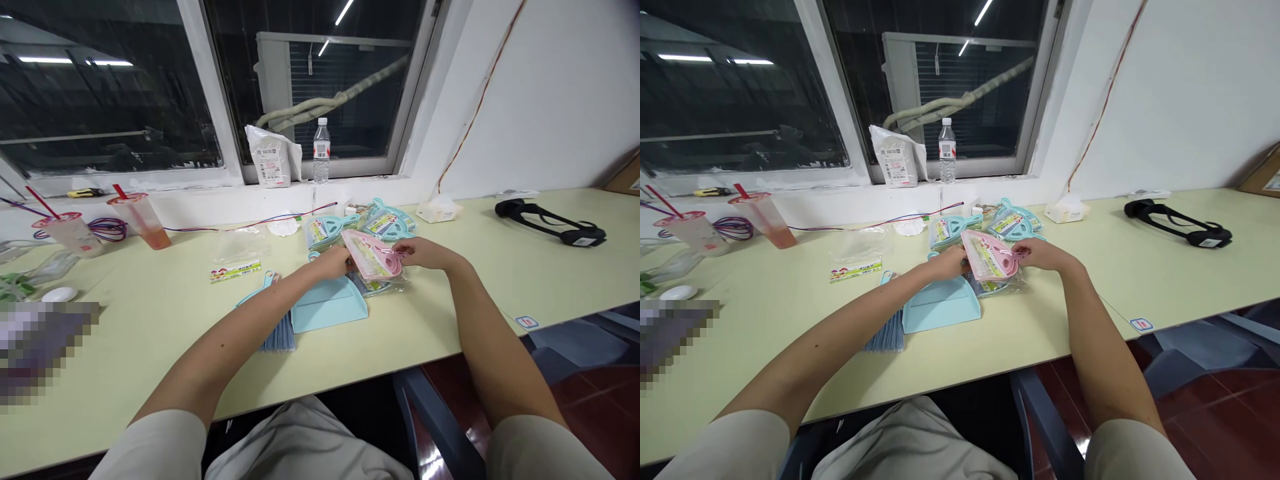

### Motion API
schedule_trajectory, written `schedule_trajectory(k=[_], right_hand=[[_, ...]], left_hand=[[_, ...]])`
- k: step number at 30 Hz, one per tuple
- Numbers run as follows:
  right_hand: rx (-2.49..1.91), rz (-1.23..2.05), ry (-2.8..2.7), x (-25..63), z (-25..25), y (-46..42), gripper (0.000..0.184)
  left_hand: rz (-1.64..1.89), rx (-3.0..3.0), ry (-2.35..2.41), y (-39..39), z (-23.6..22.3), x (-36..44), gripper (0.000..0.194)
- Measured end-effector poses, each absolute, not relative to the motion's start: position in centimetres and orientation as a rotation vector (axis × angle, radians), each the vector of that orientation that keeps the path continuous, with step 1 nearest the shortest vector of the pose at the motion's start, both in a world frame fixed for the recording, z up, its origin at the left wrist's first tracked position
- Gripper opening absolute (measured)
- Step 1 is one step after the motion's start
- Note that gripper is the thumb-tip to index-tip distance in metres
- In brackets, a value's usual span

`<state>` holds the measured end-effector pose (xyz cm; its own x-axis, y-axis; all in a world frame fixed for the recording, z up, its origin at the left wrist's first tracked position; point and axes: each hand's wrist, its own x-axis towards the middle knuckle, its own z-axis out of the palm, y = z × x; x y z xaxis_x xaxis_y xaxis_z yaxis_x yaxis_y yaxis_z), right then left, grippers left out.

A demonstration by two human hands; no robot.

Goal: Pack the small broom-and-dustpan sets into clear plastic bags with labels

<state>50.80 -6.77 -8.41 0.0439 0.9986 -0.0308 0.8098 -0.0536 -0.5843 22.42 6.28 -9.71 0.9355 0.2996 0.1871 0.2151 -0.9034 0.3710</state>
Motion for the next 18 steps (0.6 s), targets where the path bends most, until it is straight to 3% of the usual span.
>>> schedule_trajectory(k=[10,14,18], right_hand=[[-1.922,0.505,-1.783,50.3,-8.1,-6.9,0.041],[-1.924,0.512,-1.785,50.1,-8.1,-7.1,0.042],[-1.964,0.444,-1.818,50.0,-8.2,-7.0,0.042]], left_hand=[[0.380,2.676,0.440,6.9,-10.5,22.8,0.032],[0.239,2.372,0.519,8.6,-9.8,23.3,0.038],[0.079,1.888,0.665,10.2,-8.7,23.7,0.017]])
